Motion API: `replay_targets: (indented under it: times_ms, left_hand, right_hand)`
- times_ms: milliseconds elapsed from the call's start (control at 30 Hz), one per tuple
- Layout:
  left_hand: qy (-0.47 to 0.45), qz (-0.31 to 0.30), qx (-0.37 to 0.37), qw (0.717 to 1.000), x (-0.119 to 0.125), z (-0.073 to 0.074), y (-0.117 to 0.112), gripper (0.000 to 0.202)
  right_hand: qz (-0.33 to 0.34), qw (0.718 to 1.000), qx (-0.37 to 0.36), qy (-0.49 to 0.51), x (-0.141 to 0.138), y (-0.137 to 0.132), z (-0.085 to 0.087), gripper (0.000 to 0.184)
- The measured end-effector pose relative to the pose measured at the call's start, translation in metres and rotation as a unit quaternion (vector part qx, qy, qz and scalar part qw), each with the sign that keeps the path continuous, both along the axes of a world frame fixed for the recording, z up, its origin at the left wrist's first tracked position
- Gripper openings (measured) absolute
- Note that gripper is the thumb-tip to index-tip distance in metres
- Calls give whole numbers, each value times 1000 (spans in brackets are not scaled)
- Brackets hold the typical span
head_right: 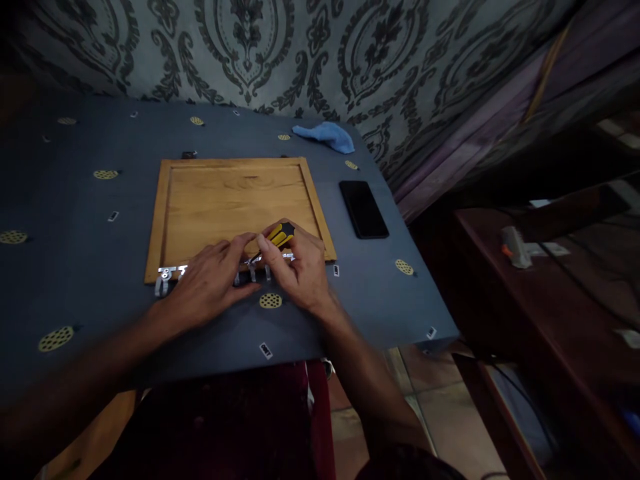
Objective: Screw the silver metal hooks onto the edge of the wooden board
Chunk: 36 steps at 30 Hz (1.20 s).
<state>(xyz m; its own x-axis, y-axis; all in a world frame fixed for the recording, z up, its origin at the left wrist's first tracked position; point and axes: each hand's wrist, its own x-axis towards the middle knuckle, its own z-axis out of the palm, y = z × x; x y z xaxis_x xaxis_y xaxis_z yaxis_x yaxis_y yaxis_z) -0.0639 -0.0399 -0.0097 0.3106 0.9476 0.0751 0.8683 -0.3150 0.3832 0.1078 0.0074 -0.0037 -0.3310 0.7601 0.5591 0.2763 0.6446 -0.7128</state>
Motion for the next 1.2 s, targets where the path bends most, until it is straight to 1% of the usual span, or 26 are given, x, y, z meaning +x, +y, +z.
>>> replay_targets:
  times_ms: [200,367,467,533,667,767,900,1000,1100,1200]
  left_hand:
    - [-2,4,-13,1000,0,2,0,74]
    - [-3,4,-15,1000,0,1,1,73]
    - [-3,-3,2,1000,-1,-3,1,72]
    - [2,-7,12,1000,-1,-5,0,72]
    - [16,-5,22,1000,-1,-7,0,70]
    - [19,-5,26,999,0,-7,1,70]
    - [14,0,23,1000,0,-9,1,74]
    - [4,6,23,1000,-1,-13,1,75]
    - [-2,-1,26,1000,-1,-14,2,72]
    - [3,-6,27,1000,-1,-14,3,70]
  right_hand:
    - [0,1000,1,-9,2,2,-1,17]
    - [27,997,55,-44,2,4,4,11]
    - [32,996,65,-48,0,6,7,11]
    - [34,998,42,-44,-1,7,8,15]
    - [52,996,-49,-49,-2,8,16,17]
    - [104,986,-108,-67,1,9,27,15]
    - [160,966,-197,-46,6,12,38,22]
    - [200,953,-228,-16,8,16,40,25]
    - [243,935,-258,-3,9,22,38,26]
    - [263,923,-279,-3,8,27,38,26]
